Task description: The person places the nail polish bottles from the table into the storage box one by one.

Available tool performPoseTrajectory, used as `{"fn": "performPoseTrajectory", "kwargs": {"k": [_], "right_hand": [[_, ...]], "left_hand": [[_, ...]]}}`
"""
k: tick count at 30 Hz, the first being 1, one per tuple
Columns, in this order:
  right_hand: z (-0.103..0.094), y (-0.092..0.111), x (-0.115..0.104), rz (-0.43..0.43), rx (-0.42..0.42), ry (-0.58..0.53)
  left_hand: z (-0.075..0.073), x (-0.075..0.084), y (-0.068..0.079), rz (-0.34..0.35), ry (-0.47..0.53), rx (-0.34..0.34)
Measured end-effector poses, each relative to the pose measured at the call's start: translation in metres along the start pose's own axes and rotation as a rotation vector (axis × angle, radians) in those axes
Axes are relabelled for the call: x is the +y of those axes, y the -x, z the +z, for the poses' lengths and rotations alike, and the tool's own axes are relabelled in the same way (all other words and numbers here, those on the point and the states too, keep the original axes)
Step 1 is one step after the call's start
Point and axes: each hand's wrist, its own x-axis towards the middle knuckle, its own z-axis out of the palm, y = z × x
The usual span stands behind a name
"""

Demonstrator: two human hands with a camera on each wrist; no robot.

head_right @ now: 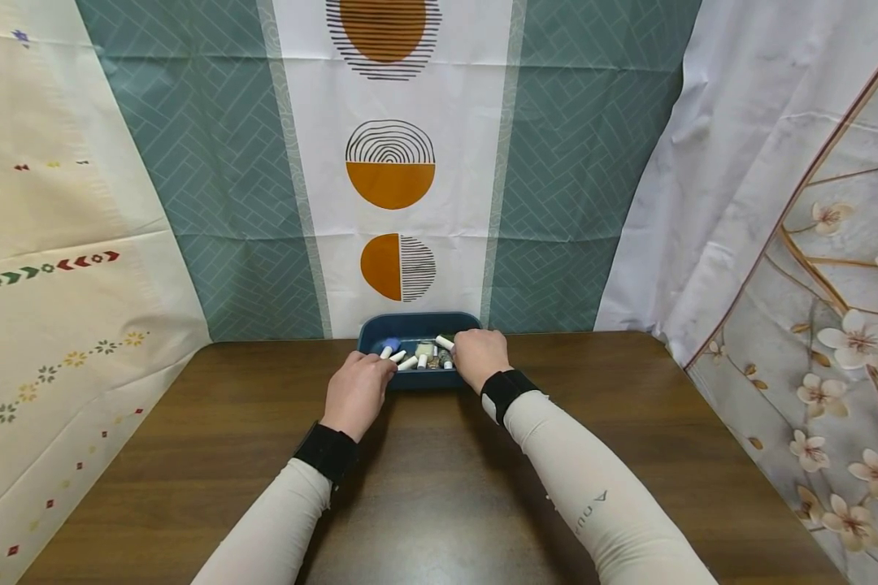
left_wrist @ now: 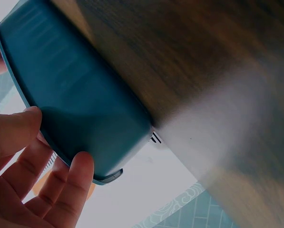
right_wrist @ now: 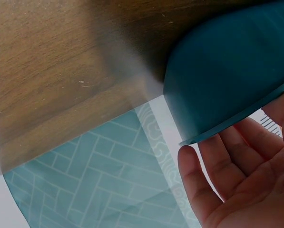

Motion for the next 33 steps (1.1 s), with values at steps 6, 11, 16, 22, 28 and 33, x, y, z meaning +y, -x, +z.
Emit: {"fn": "performPoseTrajectory", "kwargs": {"k": [6,11,16,22,28,33], "right_hand": [[0.002,0.000,0.001,0.005,-0.014,0.000],[0.003,0.001,0.002,0.006,-0.029,0.007],[0.004,0.002,0.005,-0.006,-0.009,0.014],[0.004,0.013,0.009,-0.038,0.052,-0.010],[0.003,0.028,0.014,-0.070,0.114,-0.066],[0.000,0.041,0.022,-0.071,0.118,-0.103]], "left_hand": [[0.000,0.000,0.000,-0.006,0.002,-0.013],[0.000,0.000,-0.001,-0.007,0.013,-0.017],[0.001,-0.001,-0.002,-0.003,0.009,-0.020],[0.001,0.000,-0.001,-0.004,0.011,-0.030],[-0.003,0.000,-0.001,-0.015,0.016,-0.019],[-0.003,0.002,-0.005,-0.027,0.021,-0.060]]}}
